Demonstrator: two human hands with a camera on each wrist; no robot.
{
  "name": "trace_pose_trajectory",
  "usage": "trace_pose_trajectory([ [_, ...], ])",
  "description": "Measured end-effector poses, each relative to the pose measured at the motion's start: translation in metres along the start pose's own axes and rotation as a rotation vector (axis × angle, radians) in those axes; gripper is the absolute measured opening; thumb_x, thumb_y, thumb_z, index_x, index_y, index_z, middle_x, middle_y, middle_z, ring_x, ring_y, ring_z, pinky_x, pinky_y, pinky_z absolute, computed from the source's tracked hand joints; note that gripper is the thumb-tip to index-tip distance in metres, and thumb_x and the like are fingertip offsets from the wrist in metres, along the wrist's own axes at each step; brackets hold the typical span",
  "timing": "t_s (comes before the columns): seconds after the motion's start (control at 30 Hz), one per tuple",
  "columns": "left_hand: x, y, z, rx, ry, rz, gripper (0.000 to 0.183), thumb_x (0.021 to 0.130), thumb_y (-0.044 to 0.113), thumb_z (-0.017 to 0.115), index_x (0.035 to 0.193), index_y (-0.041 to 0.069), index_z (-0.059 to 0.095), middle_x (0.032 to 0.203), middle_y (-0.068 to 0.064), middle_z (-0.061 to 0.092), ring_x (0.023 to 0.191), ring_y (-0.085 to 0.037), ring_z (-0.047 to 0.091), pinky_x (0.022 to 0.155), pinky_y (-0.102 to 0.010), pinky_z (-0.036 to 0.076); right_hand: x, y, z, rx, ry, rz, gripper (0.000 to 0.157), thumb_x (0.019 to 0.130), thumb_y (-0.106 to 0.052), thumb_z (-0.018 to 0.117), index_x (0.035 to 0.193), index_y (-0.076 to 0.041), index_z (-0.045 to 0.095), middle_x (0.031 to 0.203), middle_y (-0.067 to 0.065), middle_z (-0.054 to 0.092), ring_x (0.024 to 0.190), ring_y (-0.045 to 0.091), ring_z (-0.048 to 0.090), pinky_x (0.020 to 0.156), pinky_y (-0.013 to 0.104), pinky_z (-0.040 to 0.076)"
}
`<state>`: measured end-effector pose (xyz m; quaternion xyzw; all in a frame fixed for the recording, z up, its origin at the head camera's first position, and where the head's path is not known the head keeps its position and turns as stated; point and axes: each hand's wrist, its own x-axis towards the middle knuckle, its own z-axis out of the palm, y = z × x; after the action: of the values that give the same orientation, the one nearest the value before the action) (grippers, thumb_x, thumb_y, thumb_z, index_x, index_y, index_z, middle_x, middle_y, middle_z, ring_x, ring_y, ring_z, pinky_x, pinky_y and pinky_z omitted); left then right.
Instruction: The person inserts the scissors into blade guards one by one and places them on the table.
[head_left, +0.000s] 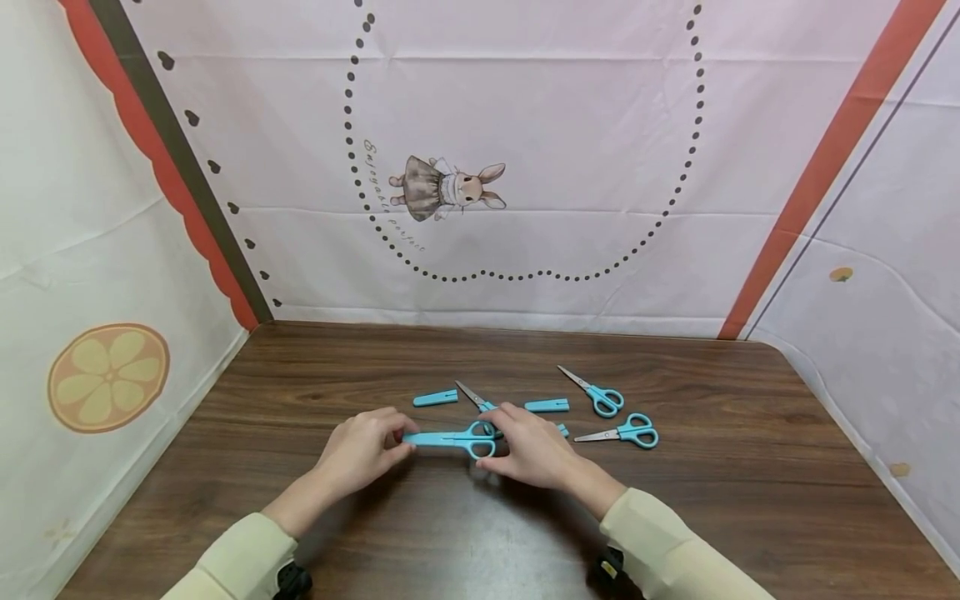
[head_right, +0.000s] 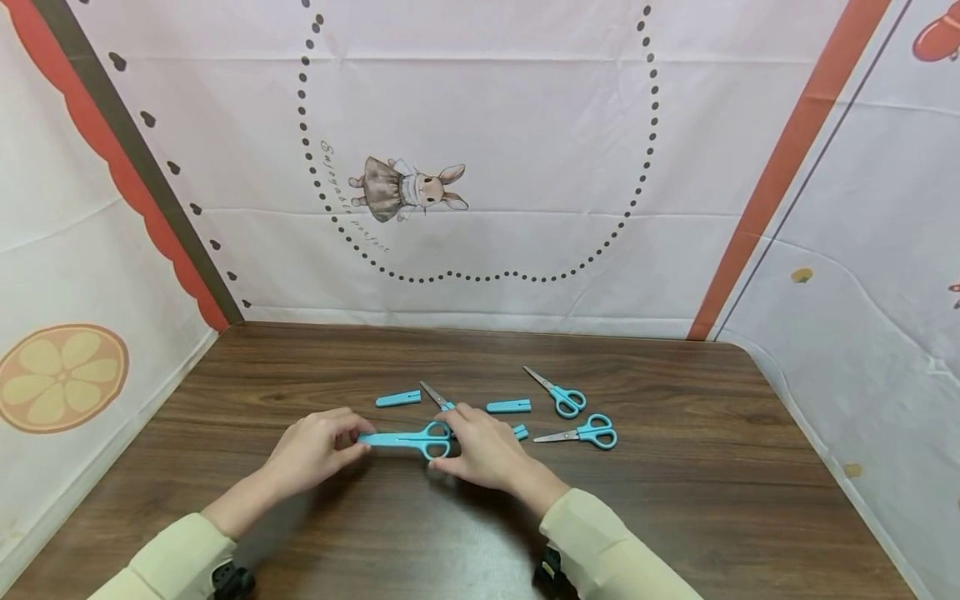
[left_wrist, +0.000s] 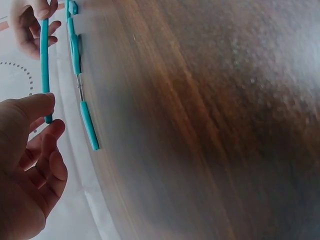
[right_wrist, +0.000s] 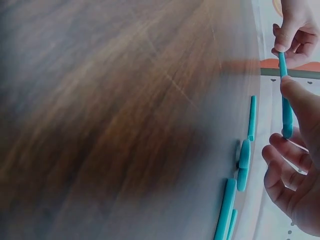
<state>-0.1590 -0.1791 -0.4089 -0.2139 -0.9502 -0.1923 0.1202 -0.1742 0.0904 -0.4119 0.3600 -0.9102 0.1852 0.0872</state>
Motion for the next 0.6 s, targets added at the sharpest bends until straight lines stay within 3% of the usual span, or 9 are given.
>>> trace_pose_trajectory([
  [0.3, 0.001, -0.007, 0.002, 0.021, -0.007, -0.015, 0.013, 0.074, 0.028, 0.076, 0.085, 0.028, 0.069, 0.076, 0.016, 0.058, 0.059, 0.001, 0.048, 0.047, -0.019, 0.035, 0.005, -0.003, 0.005, -0.029, -0.008, 0.02, 0.055, 0.076, -0.048, 0.07, 0.12, -0.019, 0.057, 0.096, -0.005, 0.053, 0.072, 0.006, 0.047, 0.055, 0.02, 0.04],
  [0.6, -0.001, -0.014, 0.0, 0.021, -0.031, -0.037, 0.013, 0.075, 0.028, 0.076, 0.086, 0.027, 0.069, 0.076, 0.015, 0.058, 0.056, 0.002, 0.044, 0.046, -0.02, 0.033, 0.011, -0.006, 0.008, -0.041, -0.013, 0.016, 0.055, 0.076, -0.049, 0.069, 0.12, -0.017, 0.057, 0.098, -0.004, 0.053, 0.074, 0.007, 0.047, 0.054, 0.02, 0.039],
])
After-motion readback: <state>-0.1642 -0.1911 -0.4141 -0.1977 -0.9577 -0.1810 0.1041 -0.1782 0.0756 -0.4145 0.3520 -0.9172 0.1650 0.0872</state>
